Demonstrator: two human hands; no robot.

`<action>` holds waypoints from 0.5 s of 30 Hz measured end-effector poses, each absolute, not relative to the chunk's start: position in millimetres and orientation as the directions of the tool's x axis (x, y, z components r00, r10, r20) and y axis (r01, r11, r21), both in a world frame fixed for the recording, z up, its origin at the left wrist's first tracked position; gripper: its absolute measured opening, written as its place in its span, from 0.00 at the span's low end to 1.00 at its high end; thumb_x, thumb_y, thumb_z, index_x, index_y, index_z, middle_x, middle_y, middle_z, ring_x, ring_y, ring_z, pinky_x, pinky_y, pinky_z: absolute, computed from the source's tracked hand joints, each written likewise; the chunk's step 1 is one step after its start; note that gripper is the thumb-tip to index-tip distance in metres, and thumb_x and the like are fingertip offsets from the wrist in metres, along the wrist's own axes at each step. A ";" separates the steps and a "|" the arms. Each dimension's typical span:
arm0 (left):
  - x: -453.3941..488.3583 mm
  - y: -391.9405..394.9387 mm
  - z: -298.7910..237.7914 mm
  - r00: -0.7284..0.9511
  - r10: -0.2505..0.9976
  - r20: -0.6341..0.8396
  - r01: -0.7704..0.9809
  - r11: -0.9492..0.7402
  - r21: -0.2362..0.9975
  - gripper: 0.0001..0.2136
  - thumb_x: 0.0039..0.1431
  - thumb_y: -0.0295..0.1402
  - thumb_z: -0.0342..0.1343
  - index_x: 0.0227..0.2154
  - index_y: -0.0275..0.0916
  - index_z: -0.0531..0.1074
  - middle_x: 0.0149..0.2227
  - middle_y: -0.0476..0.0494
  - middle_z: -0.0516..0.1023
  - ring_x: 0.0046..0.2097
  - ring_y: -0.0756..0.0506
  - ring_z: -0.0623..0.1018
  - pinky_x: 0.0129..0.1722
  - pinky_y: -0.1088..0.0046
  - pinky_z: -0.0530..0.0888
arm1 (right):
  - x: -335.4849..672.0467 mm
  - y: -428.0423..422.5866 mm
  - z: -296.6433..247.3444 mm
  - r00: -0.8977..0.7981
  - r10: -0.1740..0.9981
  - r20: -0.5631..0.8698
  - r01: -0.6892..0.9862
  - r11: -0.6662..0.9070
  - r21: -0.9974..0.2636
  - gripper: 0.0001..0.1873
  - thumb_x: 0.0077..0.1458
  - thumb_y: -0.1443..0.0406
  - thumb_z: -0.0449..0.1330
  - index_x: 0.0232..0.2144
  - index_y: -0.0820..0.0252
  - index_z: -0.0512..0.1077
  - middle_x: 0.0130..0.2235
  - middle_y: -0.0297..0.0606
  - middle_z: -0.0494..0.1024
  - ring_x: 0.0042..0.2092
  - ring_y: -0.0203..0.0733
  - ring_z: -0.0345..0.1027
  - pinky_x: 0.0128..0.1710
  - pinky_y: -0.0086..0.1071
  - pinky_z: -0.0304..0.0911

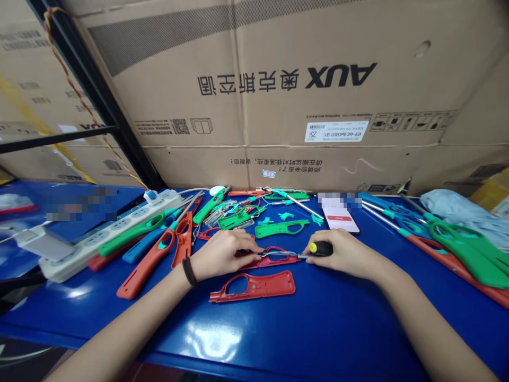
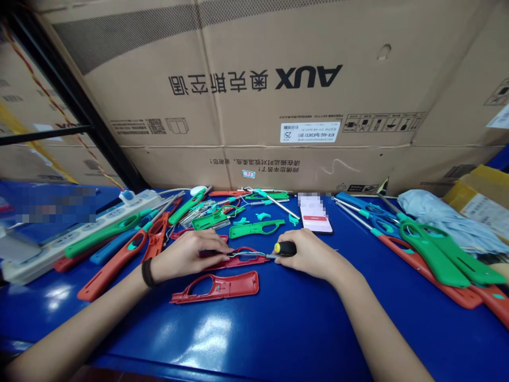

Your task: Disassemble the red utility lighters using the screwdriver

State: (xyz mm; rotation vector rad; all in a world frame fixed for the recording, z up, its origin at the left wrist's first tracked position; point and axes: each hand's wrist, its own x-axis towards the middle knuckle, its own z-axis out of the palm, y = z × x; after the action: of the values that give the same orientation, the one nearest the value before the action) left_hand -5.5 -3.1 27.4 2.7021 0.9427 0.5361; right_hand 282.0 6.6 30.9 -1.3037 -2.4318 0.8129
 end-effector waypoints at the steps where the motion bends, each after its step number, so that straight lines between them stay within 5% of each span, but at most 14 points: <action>1: -5.9 -3.0 27.5 0.725 0.636 0.264 0.550 -0.766 0.333 0.09 0.61 0.33 0.52 0.39 0.40 0.76 0.35 0.46 0.80 0.37 0.48 0.77 0.40 0.71 0.72 | 282.0 6.7 30.6 -0.561 0.827 -0.030 0.679 0.439 -0.589 0.08 0.49 0.61 0.60 0.32 0.57 0.75 0.34 0.37 0.78 0.36 0.44 0.69 0.36 0.33 0.62; 8: 3.5 -10.7 25.1 0.696 0.613 0.373 0.520 -0.789 0.327 0.11 0.58 0.39 0.56 0.42 0.43 0.75 0.44 0.45 0.76 0.45 0.45 0.73 0.47 0.65 0.70 | 280.4 6.4 29.0 -0.562 0.826 -0.037 0.688 0.443 -0.575 0.08 0.50 0.60 0.60 0.32 0.56 0.75 0.35 0.36 0.78 0.37 0.44 0.69 0.37 0.32 0.61; 15: 7.0 -12.2 22.4 0.730 0.605 0.318 0.501 -0.790 0.352 0.09 0.58 0.35 0.56 0.40 0.42 0.76 0.45 0.44 0.74 0.45 0.46 0.73 0.46 0.67 0.71 | 278.5 6.2 30.0 -0.541 0.839 -0.060 0.693 0.405 -0.597 0.08 0.50 0.60 0.59 0.33 0.56 0.74 0.35 0.36 0.78 0.36 0.44 0.70 0.37 0.33 0.62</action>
State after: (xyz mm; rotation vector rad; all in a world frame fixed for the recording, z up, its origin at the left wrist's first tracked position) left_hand 7.0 -12.2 22.4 2.6914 0.8749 0.6185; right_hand 278.5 6.2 30.0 -1.3460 -2.4135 0.8453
